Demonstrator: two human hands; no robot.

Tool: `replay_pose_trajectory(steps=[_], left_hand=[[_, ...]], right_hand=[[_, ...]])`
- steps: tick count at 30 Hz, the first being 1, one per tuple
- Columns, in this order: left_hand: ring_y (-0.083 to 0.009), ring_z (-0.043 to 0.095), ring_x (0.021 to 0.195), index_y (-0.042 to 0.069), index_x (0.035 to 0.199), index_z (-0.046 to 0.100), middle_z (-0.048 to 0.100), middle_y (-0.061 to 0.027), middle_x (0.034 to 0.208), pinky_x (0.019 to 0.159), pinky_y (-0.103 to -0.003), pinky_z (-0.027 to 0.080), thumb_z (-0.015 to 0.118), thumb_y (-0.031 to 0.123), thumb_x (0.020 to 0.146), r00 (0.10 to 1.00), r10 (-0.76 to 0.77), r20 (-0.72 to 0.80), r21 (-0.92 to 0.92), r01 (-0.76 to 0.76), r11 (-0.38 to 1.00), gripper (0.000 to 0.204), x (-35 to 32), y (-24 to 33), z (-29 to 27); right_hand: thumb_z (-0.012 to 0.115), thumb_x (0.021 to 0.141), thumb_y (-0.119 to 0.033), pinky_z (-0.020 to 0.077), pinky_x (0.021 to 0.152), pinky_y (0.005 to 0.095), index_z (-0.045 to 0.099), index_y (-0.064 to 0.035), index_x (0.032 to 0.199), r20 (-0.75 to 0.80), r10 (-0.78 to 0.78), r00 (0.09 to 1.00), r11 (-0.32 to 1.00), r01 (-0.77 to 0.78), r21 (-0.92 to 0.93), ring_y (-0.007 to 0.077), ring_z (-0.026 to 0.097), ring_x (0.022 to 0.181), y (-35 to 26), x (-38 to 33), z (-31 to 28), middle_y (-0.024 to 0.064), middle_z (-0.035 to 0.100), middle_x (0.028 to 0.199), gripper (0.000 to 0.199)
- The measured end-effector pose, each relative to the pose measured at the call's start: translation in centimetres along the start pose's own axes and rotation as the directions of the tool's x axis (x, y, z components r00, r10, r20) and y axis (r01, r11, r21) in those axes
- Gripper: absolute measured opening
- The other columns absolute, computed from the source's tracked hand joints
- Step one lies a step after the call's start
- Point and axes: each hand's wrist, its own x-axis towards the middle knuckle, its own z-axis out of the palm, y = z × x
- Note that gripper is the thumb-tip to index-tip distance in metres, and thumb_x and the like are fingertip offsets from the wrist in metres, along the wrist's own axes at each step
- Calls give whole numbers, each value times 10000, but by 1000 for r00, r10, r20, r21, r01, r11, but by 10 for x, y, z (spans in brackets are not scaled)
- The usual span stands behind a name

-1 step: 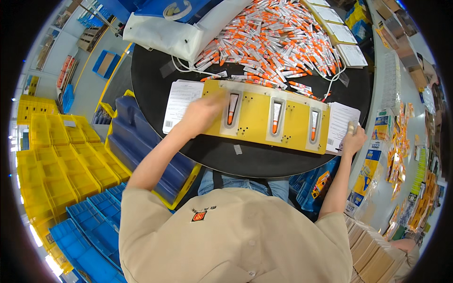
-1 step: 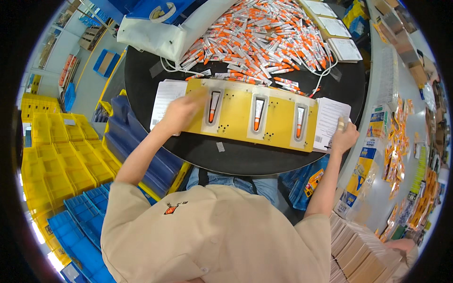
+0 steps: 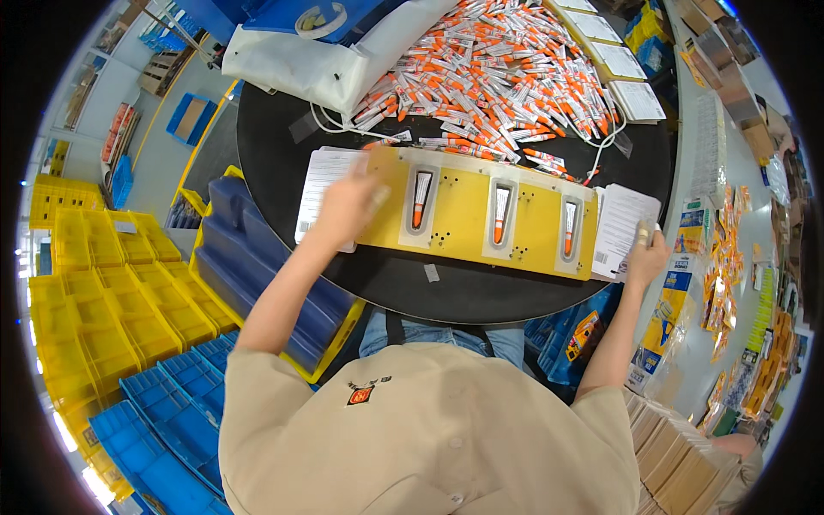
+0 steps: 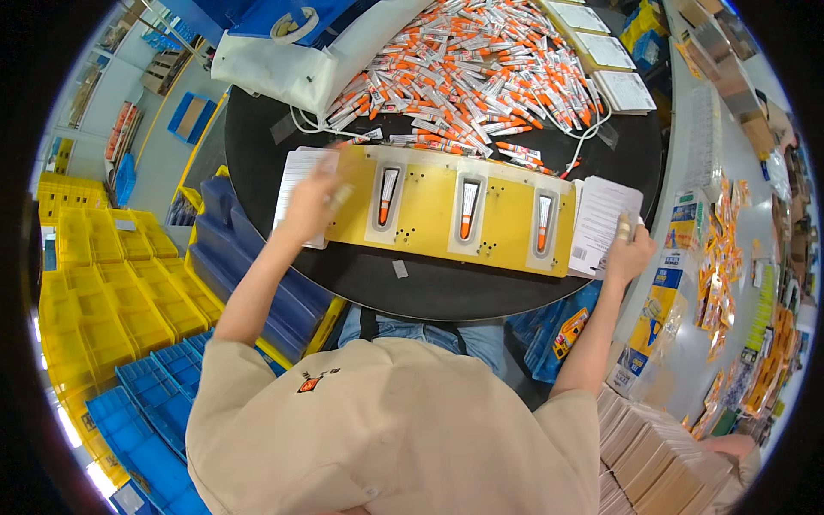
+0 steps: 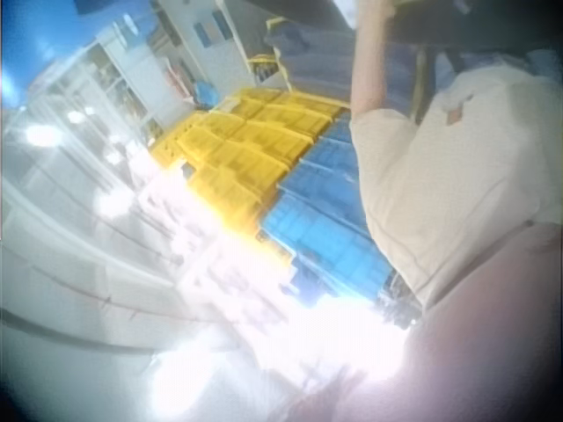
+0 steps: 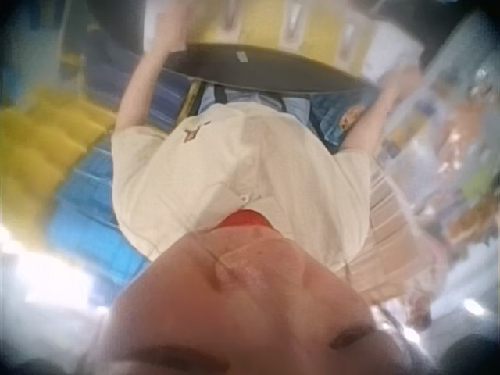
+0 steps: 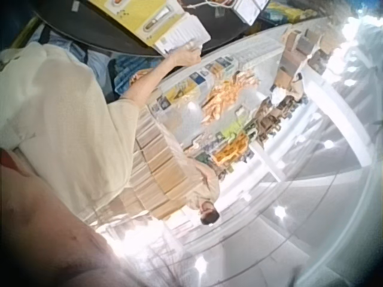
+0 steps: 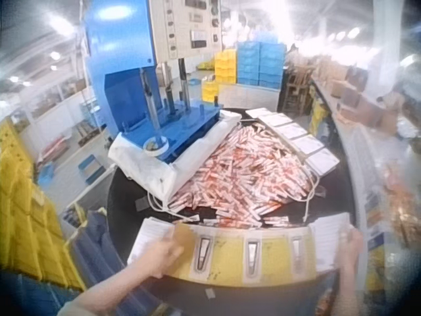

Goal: The person repeatedly picks up small orange-handled knives from a pile, places them into yellow cardboard packaging inserts, and stacks the completed packages on the table. The process is continuous and repetitive throughout the clip.

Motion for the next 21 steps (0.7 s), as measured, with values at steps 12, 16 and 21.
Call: replay_pose_trajectory(steps=[12,16,21], left_hand=[[-403,623,799,3,858,583,639,-203,763,685,-460,485,658,118,784,898,-140,-416,114,205,972,156,-35,-28,-92],[-356,636,732,-26,882,595,642,-197,771,626,-362,478,654,120,789,979,-120,-164,-388,48,920,183,-34,-1,-74],[-392,630,776,94,1292,499,497,-244,1283,719,-429,519,719,256,761,947,-194,-257,-92,176,980,598,-15,15,-2]], right_hand=[[518,937,-214,449,706,507,486,33,1065,226,-262,938,807,84,584,513,561,810,-167,-129,24,305,603,844,280],[535,933,-195,454,869,416,418,-24,1316,47,-261,964,710,159,686,409,587,1030,-160,-127,34,254,623,1062,435],[560,876,-117,324,1026,442,458,-81,1353,307,-276,911,817,53,575,371,397,1278,-100,-89,5,188,474,1336,489]])
